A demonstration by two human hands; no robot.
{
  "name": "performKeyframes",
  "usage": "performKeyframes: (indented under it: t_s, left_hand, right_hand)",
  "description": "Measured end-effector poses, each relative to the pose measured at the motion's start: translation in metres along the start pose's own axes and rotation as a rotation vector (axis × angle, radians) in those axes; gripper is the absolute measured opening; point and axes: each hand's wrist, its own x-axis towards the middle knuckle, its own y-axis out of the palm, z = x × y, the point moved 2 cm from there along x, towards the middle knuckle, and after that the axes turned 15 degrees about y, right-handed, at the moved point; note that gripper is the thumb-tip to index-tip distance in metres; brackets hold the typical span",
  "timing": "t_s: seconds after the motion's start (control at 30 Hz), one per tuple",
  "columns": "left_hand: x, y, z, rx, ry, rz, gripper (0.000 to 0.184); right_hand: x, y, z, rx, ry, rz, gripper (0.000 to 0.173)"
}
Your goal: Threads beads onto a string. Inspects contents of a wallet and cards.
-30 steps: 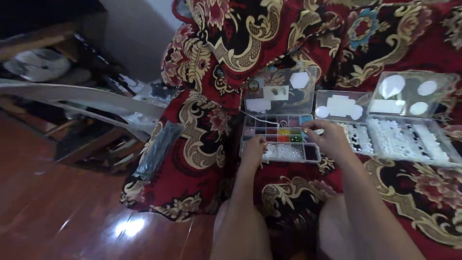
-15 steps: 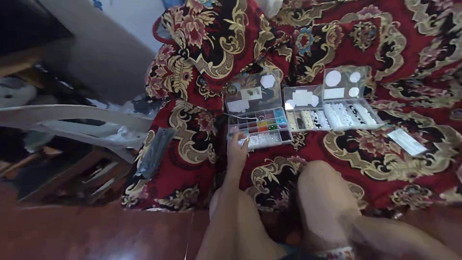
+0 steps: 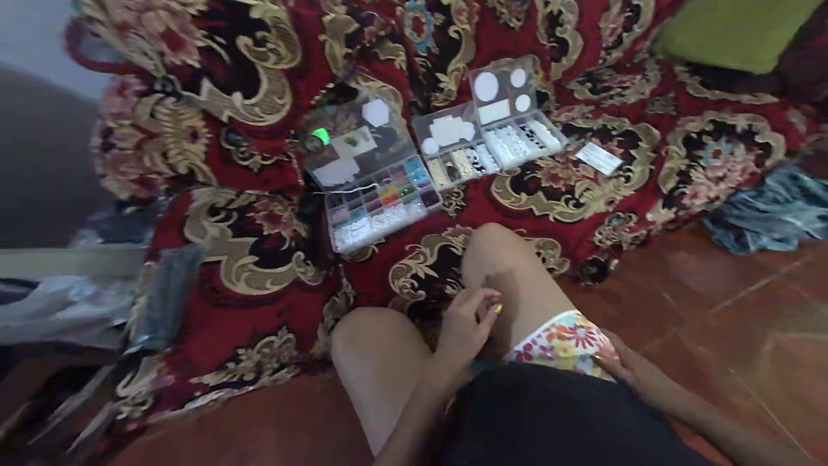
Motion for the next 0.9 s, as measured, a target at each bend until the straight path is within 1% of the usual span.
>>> performKeyframes:
  t_s: [0.07, 0.1, 0.17, 0.2, 0.23, 0.27, 0.33, 0.37, 0.4, 0.43, 0.5, 0.53, 0.57, 0.67, 0.73, 0.8, 0.83, 0.9]
  left_hand:
    - [0.010, 0.029, -0.016, 0.001, 0.205, 0.059, 0.024]
    - [0.015, 0.044, -0.023, -0.030, 0.290, 0.113, 0.025]
    - [0.023, 0.070, -0.039, -0.128, 0.420, 0.257, 0.033]
    - [0.028, 0.082, -0.046, -0.164, 0.466, 0.351, 0.037]
    - [0.032, 0.093, -0.051, -0.175, 0.513, 0.445, 0.040]
    - [0.037, 0.104, -0.055, -0.158, 0.551, 0.558, 0.041]
    - [0.047, 0.122, -0.062, -0.067, 0.584, 0.832, 0.043]
    - [0.053, 0.130, -0.065, -0.009, 0.587, 0.962, 0.043]
    - [0.057, 0.139, -0.066, 0.045, 0.587, 1.057, 0.043]
    - [0.061, 0.146, -0.066, 0.090, 0.582, 1.119, 0.042]
    - [0.065, 0.157, -0.068, 0.160, 0.559, 1.186, 0.043]
    - [0.066, 0.160, -0.072, 0.196, 0.530, 1.222, 0.044]
    - [0.067, 0.163, -0.076, 0.222, 0.498, 1.255, 0.046]
    - [0.065, 0.166, -0.083, 0.267, 0.433, 1.307, 0.049]
    - [0.066, 0.171, -0.085, 0.296, 0.434, 1.307, 0.051]
    - [0.066, 0.173, -0.089, 0.326, 0.431, 1.321, 0.053]
    - [0.067, 0.174, -0.091, 0.336, 0.431, 1.328, 0.052]
    - [0.069, 0.174, -0.095, 0.353, 0.425, 1.337, 0.051]
  right_hand:
    - [-0.002, -0.004, 0.002, 0.016, -0.015, 0.052, 0.067]
    - [-0.005, -0.006, 0.003, 0.000, -0.047, 0.042, 0.068]
    - [-0.017, -0.009, -0.005, -0.037, -0.112, -0.054, 0.069]
    - [-0.028, -0.012, -0.010, -0.048, -0.117, -0.113, 0.065]
    - [-0.041, -0.016, -0.016, -0.060, -0.082, -0.140, 0.060]
    - [-0.053, -0.020, -0.024, -0.075, -0.038, -0.135, 0.055]
    - [-0.074, -0.027, -0.035, -0.133, 0.037, -0.045, 0.042]
    - [-0.081, -0.030, -0.039, -0.171, 0.036, -0.009, 0.037]
    - [-0.086, -0.031, -0.041, -0.204, 0.008, -0.001, 0.034]
    - [-0.087, -0.031, -0.043, -0.233, -0.033, -0.018, 0.033]
    - [-0.088, -0.028, -0.043, -0.250, -0.123, -0.109, 0.030]
    - [-0.086, -0.026, -0.045, -0.219, -0.171, -0.164, 0.028]
    - [-0.083, -0.026, -0.049, -0.156, -0.179, -0.182, 0.027]
    - [-0.073, -0.023, -0.065, 0.098, -0.133, -0.100, 0.027]
    - [-0.070, -0.023, -0.066, 0.185, -0.120, -0.025, 0.033]
    - [-0.071, -0.024, -0.058, 0.191, -0.047, 0.095, 0.049]
    - [-0.072, -0.026, -0.056, 0.177, 0.005, 0.150, 0.053]
    - [-0.076, -0.032, -0.049, 0.124, 0.096, 0.206, 0.052]
